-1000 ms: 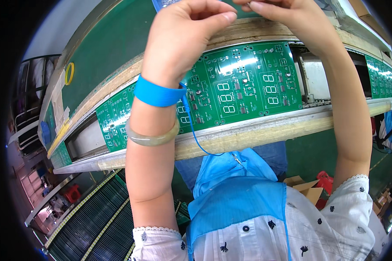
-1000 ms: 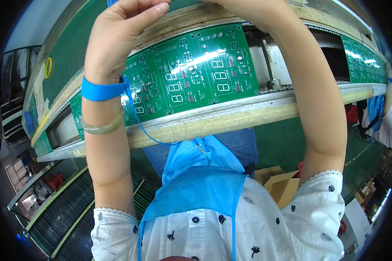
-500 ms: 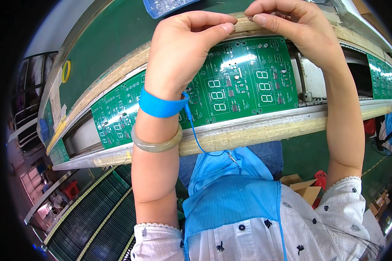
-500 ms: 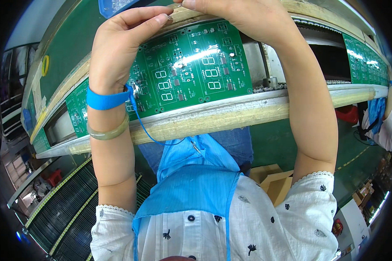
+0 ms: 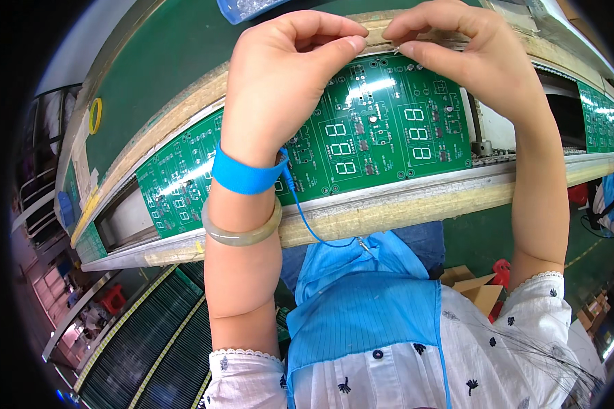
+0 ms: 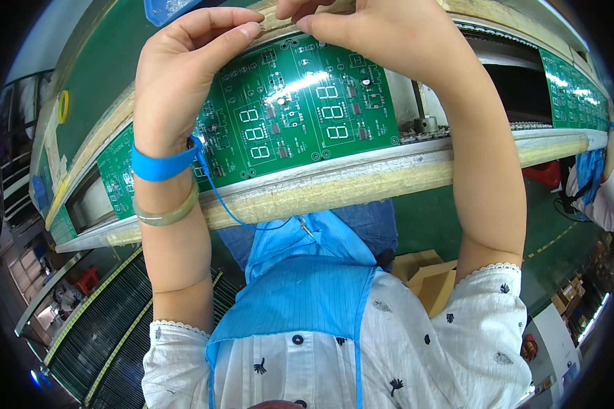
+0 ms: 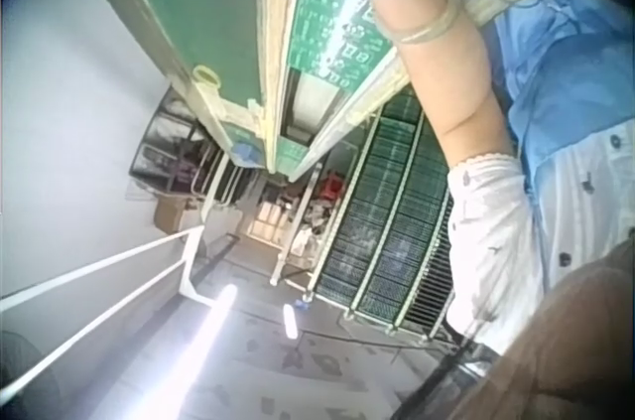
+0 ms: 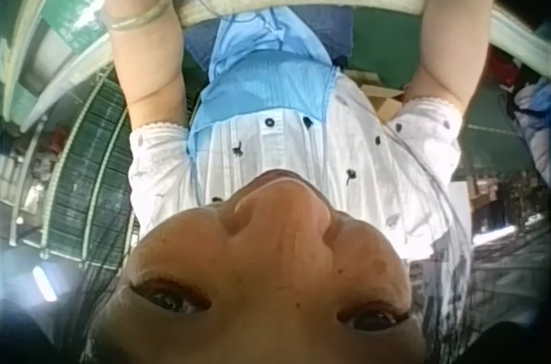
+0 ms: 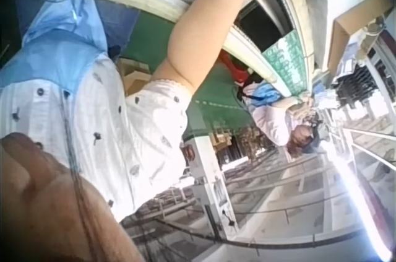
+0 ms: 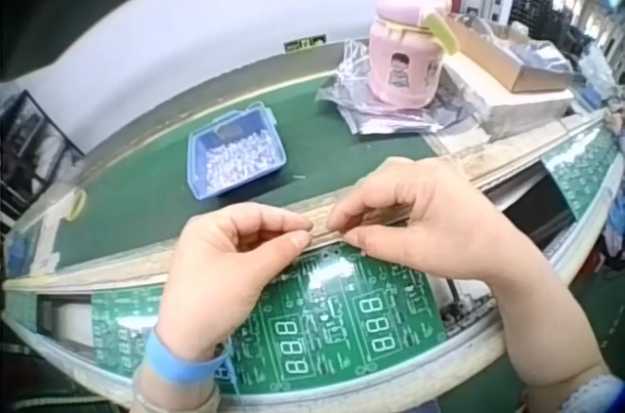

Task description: The person inserts small electronic components into designated slots on a panel of green printed circuit boards by hand, taking the components from a blue component bin.

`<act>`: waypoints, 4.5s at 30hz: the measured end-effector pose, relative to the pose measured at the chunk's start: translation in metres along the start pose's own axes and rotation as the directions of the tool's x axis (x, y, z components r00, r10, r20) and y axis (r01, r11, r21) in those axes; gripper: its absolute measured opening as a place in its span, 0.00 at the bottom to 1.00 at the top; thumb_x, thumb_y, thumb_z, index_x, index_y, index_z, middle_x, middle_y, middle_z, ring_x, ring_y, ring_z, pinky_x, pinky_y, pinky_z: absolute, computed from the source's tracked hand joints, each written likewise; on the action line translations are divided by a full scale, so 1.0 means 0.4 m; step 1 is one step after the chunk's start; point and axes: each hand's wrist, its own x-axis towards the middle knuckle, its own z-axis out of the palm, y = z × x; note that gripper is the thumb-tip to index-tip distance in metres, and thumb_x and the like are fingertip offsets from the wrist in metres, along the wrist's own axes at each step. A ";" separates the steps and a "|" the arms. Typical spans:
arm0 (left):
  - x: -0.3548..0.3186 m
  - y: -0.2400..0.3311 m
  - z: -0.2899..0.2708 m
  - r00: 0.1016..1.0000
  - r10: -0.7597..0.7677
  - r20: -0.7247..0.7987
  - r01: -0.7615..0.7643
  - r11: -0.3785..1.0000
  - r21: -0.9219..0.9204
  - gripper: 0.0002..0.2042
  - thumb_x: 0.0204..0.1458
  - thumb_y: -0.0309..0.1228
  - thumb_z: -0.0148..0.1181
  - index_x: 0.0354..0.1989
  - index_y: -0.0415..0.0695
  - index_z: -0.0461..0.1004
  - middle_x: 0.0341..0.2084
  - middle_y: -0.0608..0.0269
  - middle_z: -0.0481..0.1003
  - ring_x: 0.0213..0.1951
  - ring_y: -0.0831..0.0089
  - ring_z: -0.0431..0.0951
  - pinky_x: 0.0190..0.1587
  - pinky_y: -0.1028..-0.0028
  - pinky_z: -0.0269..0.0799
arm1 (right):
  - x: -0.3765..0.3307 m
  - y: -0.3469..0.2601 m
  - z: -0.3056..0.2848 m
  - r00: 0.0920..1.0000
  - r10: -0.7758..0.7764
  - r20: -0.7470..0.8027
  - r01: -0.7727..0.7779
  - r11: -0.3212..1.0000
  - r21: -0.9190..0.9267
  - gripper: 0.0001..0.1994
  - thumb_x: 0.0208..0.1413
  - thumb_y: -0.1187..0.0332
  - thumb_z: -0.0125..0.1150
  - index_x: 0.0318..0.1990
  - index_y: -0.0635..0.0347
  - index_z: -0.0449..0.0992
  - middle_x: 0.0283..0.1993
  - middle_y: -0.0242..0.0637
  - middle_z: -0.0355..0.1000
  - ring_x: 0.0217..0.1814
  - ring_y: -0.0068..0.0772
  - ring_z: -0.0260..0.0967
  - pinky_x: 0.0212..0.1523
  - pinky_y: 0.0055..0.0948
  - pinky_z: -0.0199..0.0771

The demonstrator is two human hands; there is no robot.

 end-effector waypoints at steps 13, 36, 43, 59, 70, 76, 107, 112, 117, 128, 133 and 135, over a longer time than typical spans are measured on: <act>-0.017 0.046 0.010 0.992 -0.127 0.016 0.127 0.992 -0.001 0.06 0.56 0.20 0.65 0.40 0.34 0.82 0.30 0.68 0.81 0.31 0.85 0.75 0.34 0.83 0.71 | -0.007 -0.036 0.022 0.993 -0.050 0.104 0.082 0.939 -0.334 0.10 0.50 0.73 0.63 0.40 0.61 0.83 0.37 0.43 0.81 0.45 0.50 0.75 0.50 0.43 0.74; -0.017 0.062 0.036 0.997 -0.006 0.079 -0.005 0.991 0.133 0.11 0.52 0.17 0.64 0.45 0.36 0.80 0.38 0.59 0.75 0.40 0.74 0.82 0.47 0.75 0.79 | -0.003 -0.058 0.026 0.993 -0.007 0.119 0.063 0.879 -0.473 0.08 0.51 0.72 0.61 0.39 0.62 0.80 0.35 0.46 0.78 0.44 0.54 0.74 0.48 0.47 0.73; -0.011 0.068 0.048 0.997 -0.029 0.072 0.014 0.980 0.197 0.09 0.51 0.17 0.65 0.40 0.37 0.77 0.36 0.59 0.73 0.39 0.73 0.81 0.48 0.74 0.79 | -0.020 -0.042 0.026 0.974 -0.225 0.029 0.213 0.860 -0.464 0.06 0.52 0.73 0.59 0.37 0.63 0.77 0.35 0.49 0.76 0.44 0.56 0.73 0.48 0.49 0.71; -0.007 0.050 0.059 0.985 0.150 0.083 -0.170 0.919 0.357 0.07 0.47 0.18 0.66 0.35 0.38 0.78 0.29 0.57 0.77 0.34 0.67 0.79 0.40 0.71 0.77 | -0.010 -0.045 0.004 0.998 -0.007 0.066 0.027 0.952 -0.304 0.17 0.49 0.69 0.67 0.48 0.62 0.79 0.40 0.47 0.80 0.47 0.52 0.75 0.51 0.44 0.74; -0.008 0.065 0.060 0.963 0.232 0.136 -0.269 0.839 0.474 0.07 0.46 0.22 0.67 0.34 0.43 0.79 0.28 0.61 0.78 0.37 0.61 0.76 0.43 0.65 0.69 | 0.002 -0.011 -0.013 0.991 0.126 -0.043 -0.132 0.966 -0.222 0.19 0.53 0.69 0.68 0.51 0.70 0.78 0.37 0.46 0.81 0.37 0.38 0.79 0.39 0.32 0.78; 0.048 -0.086 0.050 0.517 0.850 0.100 -0.837 0.477 0.269 0.07 0.46 0.25 0.68 0.35 0.46 0.79 0.29 0.63 0.79 0.39 0.61 0.75 0.47 0.65 0.61 | 0.025 -0.016 -0.012 0.985 0.046 -0.168 -0.056 0.997 -0.055 0.17 0.55 0.71 0.67 0.50 0.72 0.78 0.32 0.37 0.78 0.34 0.24 0.73 0.39 0.27 0.76; 0.178 0.033 -0.150 0.838 0.536 -0.099 -0.155 0.408 0.900 0.07 0.51 0.32 0.66 0.33 0.43 0.85 0.31 0.48 0.82 0.38 0.49 0.83 0.44 0.55 0.73 | 0.341 -0.080 0.129 0.974 -0.220 -0.046 0.135 0.734 -0.665 0.08 0.53 0.64 0.65 0.36 0.51 0.87 0.38 0.45 0.83 0.49 0.49 0.79 0.55 0.53 0.71; 0.186 0.042 -0.158 0.822 0.552 -0.144 -0.186 0.497 0.847 0.07 0.50 0.31 0.68 0.32 0.40 0.83 0.30 0.46 0.82 0.37 0.49 0.83 0.42 0.57 0.76 | 0.339 -0.043 0.120 0.946 -0.279 -0.166 0.185 0.884 -0.428 0.08 0.51 0.63 0.66 0.36 0.54 0.86 0.35 0.48 0.82 0.43 0.51 0.80 0.46 0.46 0.77; 0.174 0.032 -0.161 0.818 0.559 -0.137 -0.225 0.531 0.817 0.07 0.50 0.31 0.69 0.32 0.40 0.83 0.30 0.46 0.82 0.37 0.49 0.83 0.41 0.58 0.77 | 0.333 -0.039 0.128 0.930 -0.333 -0.153 0.230 0.856 -0.463 0.08 0.50 0.64 0.67 0.34 0.56 0.86 0.35 0.48 0.81 0.41 0.51 0.80 0.43 0.44 0.79; 0.156 0.034 -0.177 0.830 0.507 -0.235 -0.150 0.607 0.781 0.07 0.51 0.30 0.67 0.32 0.38 0.81 0.29 0.46 0.80 0.34 0.52 0.82 0.40 0.61 0.77 | 0.336 -0.071 0.170 0.974 -0.225 0.009 0.157 0.651 -0.742 0.06 0.51 0.66 0.64 0.33 0.51 0.87 0.42 0.41 0.82 0.57 0.50 0.72 0.59 0.62 0.61; 0.120 0.065 -0.171 0.865 0.385 -0.321 -0.090 0.749 0.656 0.06 0.54 0.27 0.65 0.34 0.36 0.80 0.25 0.53 0.80 0.30 0.67 0.81 0.37 0.69 0.75 | 0.354 -0.094 0.128 0.977 -0.154 0.147 0.211 0.604 -0.769 0.08 0.52 0.65 0.63 0.35 0.49 0.88 0.42 0.39 0.82 0.57 0.48 0.73 0.58 0.63 0.59; 0.106 0.062 -0.180 0.929 0.216 -0.299 -0.061 0.890 0.452 0.05 0.58 0.25 0.64 0.34 0.35 0.80 0.25 0.63 0.80 0.30 0.79 0.77 0.35 0.77 0.73 | 0.350 -0.095 0.124 0.970 -0.097 0.224 0.226 0.699 -0.678 0.08 0.52 0.65 0.63 0.35 0.49 0.88 0.42 0.39 0.82 0.57 0.48 0.73 0.58 0.62 0.59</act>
